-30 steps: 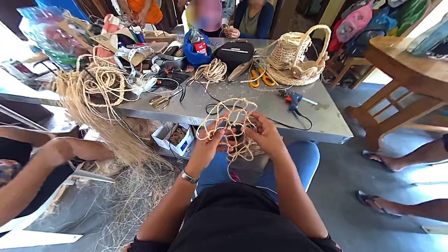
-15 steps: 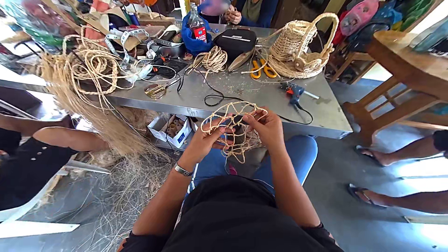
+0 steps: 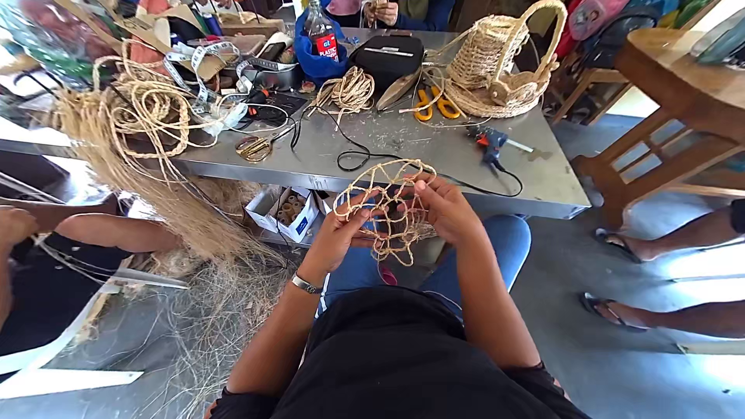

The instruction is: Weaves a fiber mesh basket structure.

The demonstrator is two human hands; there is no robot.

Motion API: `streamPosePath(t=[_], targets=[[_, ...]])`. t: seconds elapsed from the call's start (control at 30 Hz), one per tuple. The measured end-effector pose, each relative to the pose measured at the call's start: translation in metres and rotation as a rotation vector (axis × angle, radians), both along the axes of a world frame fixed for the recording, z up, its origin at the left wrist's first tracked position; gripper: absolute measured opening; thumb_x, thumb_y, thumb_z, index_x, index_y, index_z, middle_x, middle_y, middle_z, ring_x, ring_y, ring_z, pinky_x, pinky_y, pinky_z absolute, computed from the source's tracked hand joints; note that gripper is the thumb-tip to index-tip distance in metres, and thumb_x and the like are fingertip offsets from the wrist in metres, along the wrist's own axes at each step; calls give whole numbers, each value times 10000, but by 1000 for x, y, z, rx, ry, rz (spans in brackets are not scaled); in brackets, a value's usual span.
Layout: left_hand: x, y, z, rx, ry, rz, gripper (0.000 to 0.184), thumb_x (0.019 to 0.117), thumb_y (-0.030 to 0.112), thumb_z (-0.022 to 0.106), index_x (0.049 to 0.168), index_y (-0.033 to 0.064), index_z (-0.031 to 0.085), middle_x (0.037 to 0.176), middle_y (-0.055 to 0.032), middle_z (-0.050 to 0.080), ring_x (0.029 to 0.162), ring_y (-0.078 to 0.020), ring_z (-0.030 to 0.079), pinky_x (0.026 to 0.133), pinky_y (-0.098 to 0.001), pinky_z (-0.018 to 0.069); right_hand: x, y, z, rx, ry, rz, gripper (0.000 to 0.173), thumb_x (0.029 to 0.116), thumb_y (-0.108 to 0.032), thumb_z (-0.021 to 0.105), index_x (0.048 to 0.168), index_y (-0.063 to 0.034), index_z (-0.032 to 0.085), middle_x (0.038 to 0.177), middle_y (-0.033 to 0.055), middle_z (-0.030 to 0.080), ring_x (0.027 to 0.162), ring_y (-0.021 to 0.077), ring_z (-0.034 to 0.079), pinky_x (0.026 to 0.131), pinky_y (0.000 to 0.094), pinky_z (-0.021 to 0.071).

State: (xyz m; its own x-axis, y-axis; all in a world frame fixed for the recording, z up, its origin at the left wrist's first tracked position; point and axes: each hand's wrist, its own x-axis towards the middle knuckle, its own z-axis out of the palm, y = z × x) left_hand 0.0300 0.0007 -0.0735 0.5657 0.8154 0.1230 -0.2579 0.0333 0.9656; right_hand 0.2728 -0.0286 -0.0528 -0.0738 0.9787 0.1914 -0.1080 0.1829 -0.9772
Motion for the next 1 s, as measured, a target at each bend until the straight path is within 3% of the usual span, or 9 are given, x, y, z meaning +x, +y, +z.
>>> streamPosePath(t=[0.03, 0.1, 0.23, 0.33, 0.43, 0.53, 0.7, 0.87, 1.0], targets=[[0, 1, 0, -6, -11, 5, 416, 1100, 142, 441, 1512, 157, 498, 1274, -155, 680, 900, -268, 747, 729, -380, 650, 4, 0, 0, -41, 13, 27, 341, 1105, -286, 439, 1321, -71, 593, 1160, 70, 720, 897, 160, 726, 775, 326, 627], [0, 3, -1, -17, -30, 22, 414, 1101, 139, 432, 1510, 157, 497, 1282, -146, 677, 902, -258, 747, 725, -375, 649, 10, -4, -1, -74, -55, 21, 364, 1106, -312, 441, 1293, -53, 616, 1131, 63, 729, 884, 136, 723, 787, 304, 619], [-2, 3, -2, -38, -45, 78, 420, 1105, 155, 428, 1519, 184, 489, 1286, -141, 680, 906, -253, 753, 727, -370, 651, 13, -9, -4, -16, -182, 16, 231, 1003, -160, 651, 1200, -39, 653, 956, 52, 717, 778, 110, 687, 720, 282, 608], [0, 1, -3, -14, -73, 66, 475, 1084, 163, 493, 1553, 217, 443, 1286, -137, 678, 925, -257, 748, 747, -372, 649, 8, -5, -5, 75, -241, -46, 203, 950, -127, 716, 1126, -32, 682, 879, 36, 708, 722, 92, 669, 684, 265, 598], [6, -1, -6, 80, -60, 72, 640, 1009, 96, 626, 1585, 221, 377, 1137, -100, 710, 846, -200, 729, 724, -344, 639, -1, -4, -3, 132, -291, -129, 173, 954, -126, 715, 1102, -38, 691, 881, 29, 708, 706, 81, 662, 665, 258, 591], [10, -3, -9, 150, -45, 139, 684, 961, 66, 686, 1571, 190, 403, 986, -55, 665, 759, -159, 685, 671, -322, 628, -8, -1, -1, 173, -311, -207, 167, 947, -114, 718, 1087, -25, 701, 848, 20, 709, 676, 72, 659, 636, 249, 587], [7, -5, -8, 183, -30, 178, 643, 985, 53, 650, 1562, 217, 418, 1011, -68, 638, 718, -167, 677, 632, -327, 631, -9, -1, 1, 132, -282, -233, 173, 952, -111, 716, 1101, -25, 697, 814, 28, 691, 610, 72, 639, 537, 232, 562], [5, -5, -9, 147, -64, 204, 645, 982, 37, 647, 1560, 212, 421, 1051, -66, 642, 702, -159, 671, 612, -309, 624, -5, -3, 5, 12, -171, -106, 189, 964, -87, 688, 1133, 0, 693, 892, 42, 721, 723, 97, 685, 635, 260, 598], [1, -1, -11, 126, -101, 216, 634, 985, 31, 632, 1554, 214, 422, 1005, -44, 636, 692, -143, 658, 606, -301, 616, 11, -6, 10, 13, -96, -6, 188, 994, -76, 630, 1158, -7, 690, 935, 41, 736, 759, 85, 682, 660, 237, 584]])
